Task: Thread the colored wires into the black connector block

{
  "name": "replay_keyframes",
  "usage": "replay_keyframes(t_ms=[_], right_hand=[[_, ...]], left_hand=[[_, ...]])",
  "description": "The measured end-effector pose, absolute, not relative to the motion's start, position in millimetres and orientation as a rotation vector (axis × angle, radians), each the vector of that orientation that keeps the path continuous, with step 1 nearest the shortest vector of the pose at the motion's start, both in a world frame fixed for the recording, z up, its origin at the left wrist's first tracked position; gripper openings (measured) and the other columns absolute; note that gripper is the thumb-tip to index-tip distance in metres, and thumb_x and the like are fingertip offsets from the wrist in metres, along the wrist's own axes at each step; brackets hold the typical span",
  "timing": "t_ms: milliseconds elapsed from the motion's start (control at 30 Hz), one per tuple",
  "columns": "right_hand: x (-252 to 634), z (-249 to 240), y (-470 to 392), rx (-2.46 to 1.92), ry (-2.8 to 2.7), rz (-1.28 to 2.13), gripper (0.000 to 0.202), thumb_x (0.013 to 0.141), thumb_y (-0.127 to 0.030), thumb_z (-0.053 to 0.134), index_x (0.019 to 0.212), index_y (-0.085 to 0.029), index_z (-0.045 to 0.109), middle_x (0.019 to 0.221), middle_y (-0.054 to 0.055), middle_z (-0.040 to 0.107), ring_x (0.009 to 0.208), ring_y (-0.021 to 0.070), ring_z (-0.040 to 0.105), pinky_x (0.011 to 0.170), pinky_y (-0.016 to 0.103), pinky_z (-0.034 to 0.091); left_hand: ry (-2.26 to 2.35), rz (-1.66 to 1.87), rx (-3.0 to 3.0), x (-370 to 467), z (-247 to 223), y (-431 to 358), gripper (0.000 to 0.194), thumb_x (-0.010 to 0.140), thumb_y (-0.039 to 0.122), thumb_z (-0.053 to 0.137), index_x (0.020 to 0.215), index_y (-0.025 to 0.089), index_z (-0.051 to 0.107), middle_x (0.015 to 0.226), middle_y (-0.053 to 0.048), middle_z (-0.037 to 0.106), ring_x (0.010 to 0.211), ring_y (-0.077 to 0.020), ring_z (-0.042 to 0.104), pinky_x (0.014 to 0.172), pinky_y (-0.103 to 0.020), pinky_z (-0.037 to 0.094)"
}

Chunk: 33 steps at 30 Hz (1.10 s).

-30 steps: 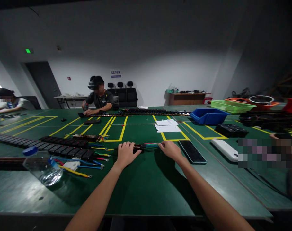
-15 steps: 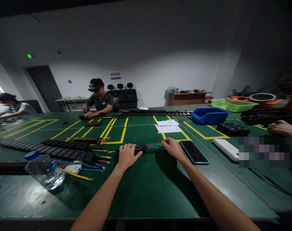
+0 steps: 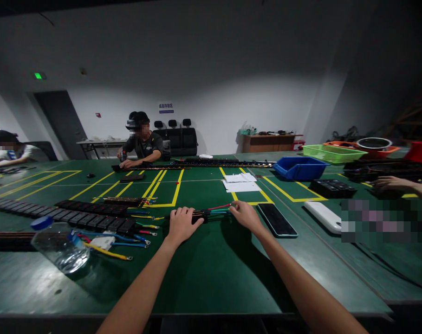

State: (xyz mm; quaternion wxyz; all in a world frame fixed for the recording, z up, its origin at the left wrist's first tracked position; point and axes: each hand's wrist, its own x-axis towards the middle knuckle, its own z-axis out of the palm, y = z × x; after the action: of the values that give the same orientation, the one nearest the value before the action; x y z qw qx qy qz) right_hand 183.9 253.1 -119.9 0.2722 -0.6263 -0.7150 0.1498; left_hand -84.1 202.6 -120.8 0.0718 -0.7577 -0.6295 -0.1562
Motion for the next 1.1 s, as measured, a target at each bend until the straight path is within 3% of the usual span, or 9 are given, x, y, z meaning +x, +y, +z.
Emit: replay_keyframes(t_ms=[233,433,1100], right_hand=[[181.6,-113.8,247.9,-1.685,-1.992,0.383,0.034,0.098,-0.037,0.049,0.101,-0.016,0.076,0.087,0.009,0.075,0.08,0.021,0.066,0.062,0.027,0.034],[181.1,-117.8,250.2,-1.673,-1.921,0.362,0.037,0.097,-0.035,0.052,0.118,-0.013,0.072,0.093,0.009,0.076,0.086,0.0216,0.068,0.068,0.026,0.038],[181.3,-113.7,244.8,-1.669,-1.997,0.361,0.04,0.098,-0.034,0.052,0.127,-0.011,0.068,0.092,0.009,0.075,0.083,0.0209,0.068,0.066,0.026,0.038]], left_hand=[[-1.894,-0.47,-2.284,-82.5,-118.7,201.5,0.062,0.097,0.07,0.04,0.123,0.02,0.067,0.12,-0.012,0.069,0.11,-0.0297,0.06,0.097,-0.046,0.039],[-1.91,-0.449,-2.274,-82.4,-118.9,200.5,0.063,0.096,0.07,0.04,0.124,0.021,0.067,0.122,-0.013,0.068,0.112,-0.0301,0.059,0.098,-0.046,0.039],[-1.896,-0.501,-2.301,-84.4,-122.0,200.5,0.063,0.096,0.071,0.04,0.122,0.021,0.067,0.121,-0.012,0.068,0.11,-0.0297,0.059,0.098,-0.046,0.04]])
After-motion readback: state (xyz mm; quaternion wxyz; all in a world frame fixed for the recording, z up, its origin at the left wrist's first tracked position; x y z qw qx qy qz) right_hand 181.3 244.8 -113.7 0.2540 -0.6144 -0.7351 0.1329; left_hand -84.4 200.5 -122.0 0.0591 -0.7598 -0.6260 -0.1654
